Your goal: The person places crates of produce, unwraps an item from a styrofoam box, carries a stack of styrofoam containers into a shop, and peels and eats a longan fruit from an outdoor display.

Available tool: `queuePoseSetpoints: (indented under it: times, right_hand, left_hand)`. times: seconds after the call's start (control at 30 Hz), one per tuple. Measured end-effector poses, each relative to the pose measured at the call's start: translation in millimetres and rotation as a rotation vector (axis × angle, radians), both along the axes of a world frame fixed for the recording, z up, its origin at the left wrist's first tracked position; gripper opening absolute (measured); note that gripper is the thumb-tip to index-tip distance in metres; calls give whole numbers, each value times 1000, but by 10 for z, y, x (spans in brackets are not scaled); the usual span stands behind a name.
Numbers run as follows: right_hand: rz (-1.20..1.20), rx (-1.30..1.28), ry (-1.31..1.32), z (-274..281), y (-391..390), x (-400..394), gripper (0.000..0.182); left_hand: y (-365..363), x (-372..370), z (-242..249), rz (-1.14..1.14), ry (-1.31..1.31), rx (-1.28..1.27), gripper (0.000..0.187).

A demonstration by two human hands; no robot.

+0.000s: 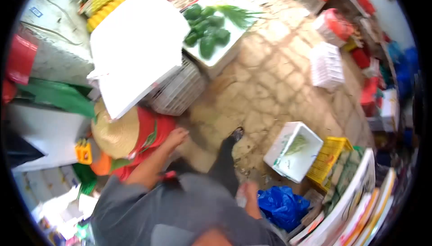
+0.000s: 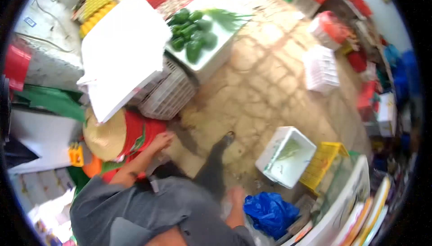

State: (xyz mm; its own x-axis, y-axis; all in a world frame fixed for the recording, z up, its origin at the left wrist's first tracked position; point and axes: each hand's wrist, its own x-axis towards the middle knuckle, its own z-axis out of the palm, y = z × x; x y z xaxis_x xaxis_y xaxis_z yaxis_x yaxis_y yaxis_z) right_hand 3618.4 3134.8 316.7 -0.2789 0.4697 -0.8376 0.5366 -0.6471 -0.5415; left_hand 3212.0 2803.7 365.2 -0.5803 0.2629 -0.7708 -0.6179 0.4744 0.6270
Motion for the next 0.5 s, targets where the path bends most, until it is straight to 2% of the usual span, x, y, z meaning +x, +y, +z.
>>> queuePoseSetpoints:
  times: [0.07,0.1,0.13,0.17,0.23,0.3,0.37,0.4,0.5]
  right_hand:
    - [-10,-20,47,172,600,-200,10]
    - [-134,4,73,444,754,-284,11]
    - [-80,22,29,580,1257,-503,16]
    - [-83,162,26,670,1567,-699,20]
    - [-43,185,16,748,2282,-1041,25]
    - [-19,170,13,739,2763,-1373,23]
    - [-7,98,20,722,3154,-1644,17]
    - [-9,91,8,452,3351,-1689,18]
    - [286,66,-166,395,3617,-2094,24]
  left_hand:
    - [298,6,453,51,26,41,31]
    - [452,1,674,75,40,62,31]
    - [639,-97,800,260,24,143,32]
    - [745,-194,1045,404,2,224,33]
    - [782,-413,1396,693,40,570,42]
    - [808,-494,1834,1073,202,883,48]
    - [826,-639,2273,1302,324,897,52]
    - [829,-757,2371,1415,383,909,53]
    - [699,-1078,2184,1550,363,677,54]
